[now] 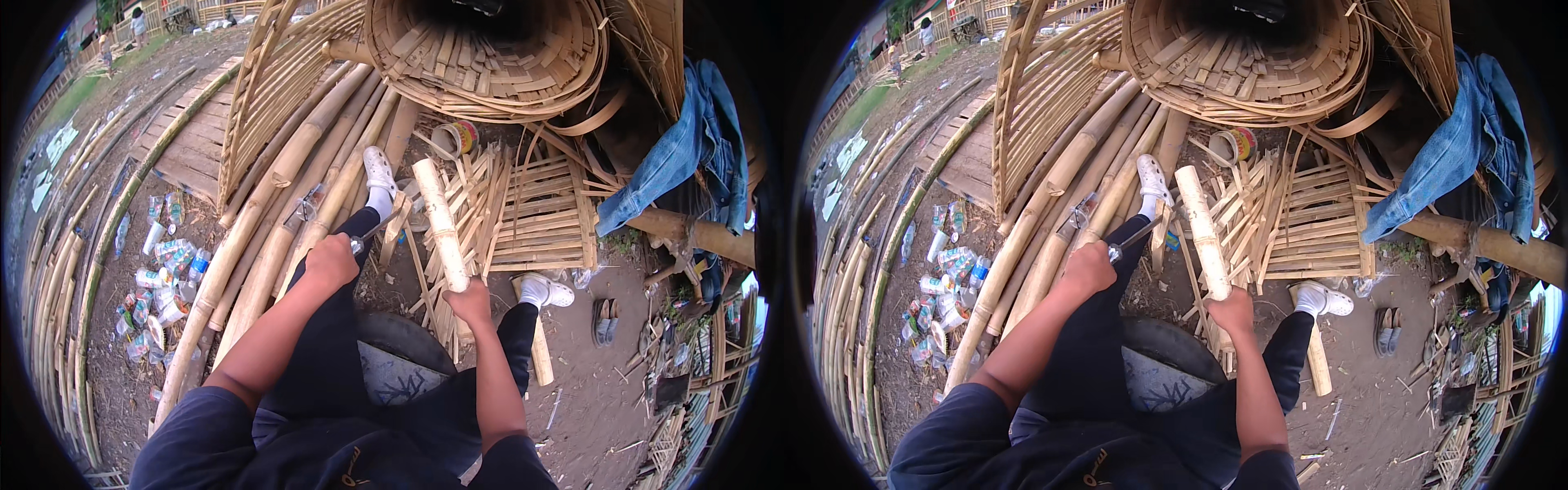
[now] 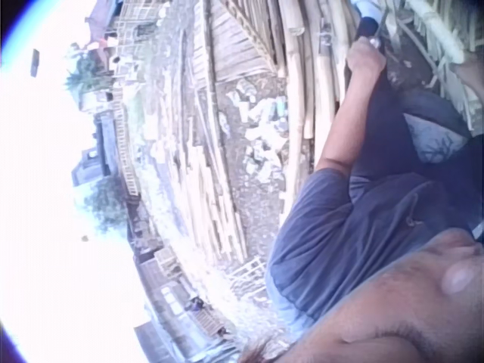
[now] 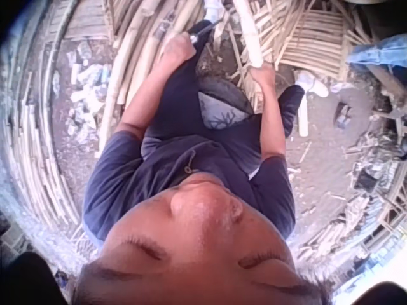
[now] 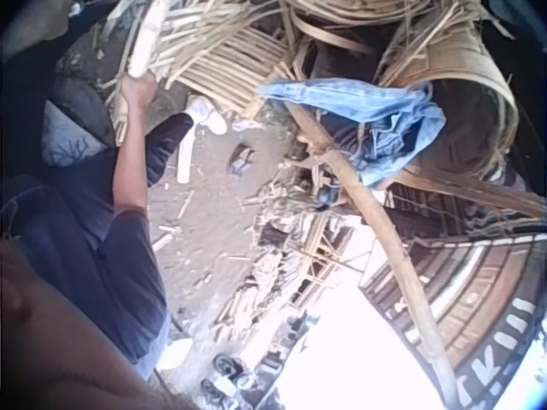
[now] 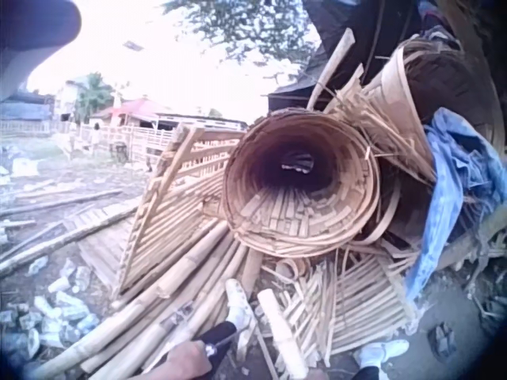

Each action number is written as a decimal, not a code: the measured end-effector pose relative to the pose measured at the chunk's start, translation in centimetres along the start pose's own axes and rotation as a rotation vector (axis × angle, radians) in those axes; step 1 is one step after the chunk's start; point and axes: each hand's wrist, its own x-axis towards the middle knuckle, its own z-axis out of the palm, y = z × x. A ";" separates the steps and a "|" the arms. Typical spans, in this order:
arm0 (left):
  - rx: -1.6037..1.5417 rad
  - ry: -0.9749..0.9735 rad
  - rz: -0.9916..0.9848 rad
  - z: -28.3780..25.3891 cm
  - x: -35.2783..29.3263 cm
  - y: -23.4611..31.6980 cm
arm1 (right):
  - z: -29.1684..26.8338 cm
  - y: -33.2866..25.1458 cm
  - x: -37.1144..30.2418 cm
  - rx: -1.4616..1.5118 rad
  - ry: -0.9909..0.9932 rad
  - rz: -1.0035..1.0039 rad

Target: The person uses a knife to strip layers from a bamboo pole and then uses a smaller tool to clean the inner edges of the pole.

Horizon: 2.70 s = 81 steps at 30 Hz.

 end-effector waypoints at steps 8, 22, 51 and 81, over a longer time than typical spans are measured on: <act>-0.051 -0.032 0.034 0.2 -0.6 0.6 | -12.1 -7.8 0.6 0.709 0.408 -0.443; -0.058 0.031 0.151 1.6 -0.3 0.0 | 1.4 3.5 -0.8 0.298 -0.026 0.227; 0.104 -0.137 0.221 2.6 4.4 1.2 | -7.6 -2.3 -5.3 1.108 0.700 -0.334; 0.241 -0.179 0.137 3.6 2.0 2.0 | 1.9 3.6 -2.9 0.432 0.054 0.257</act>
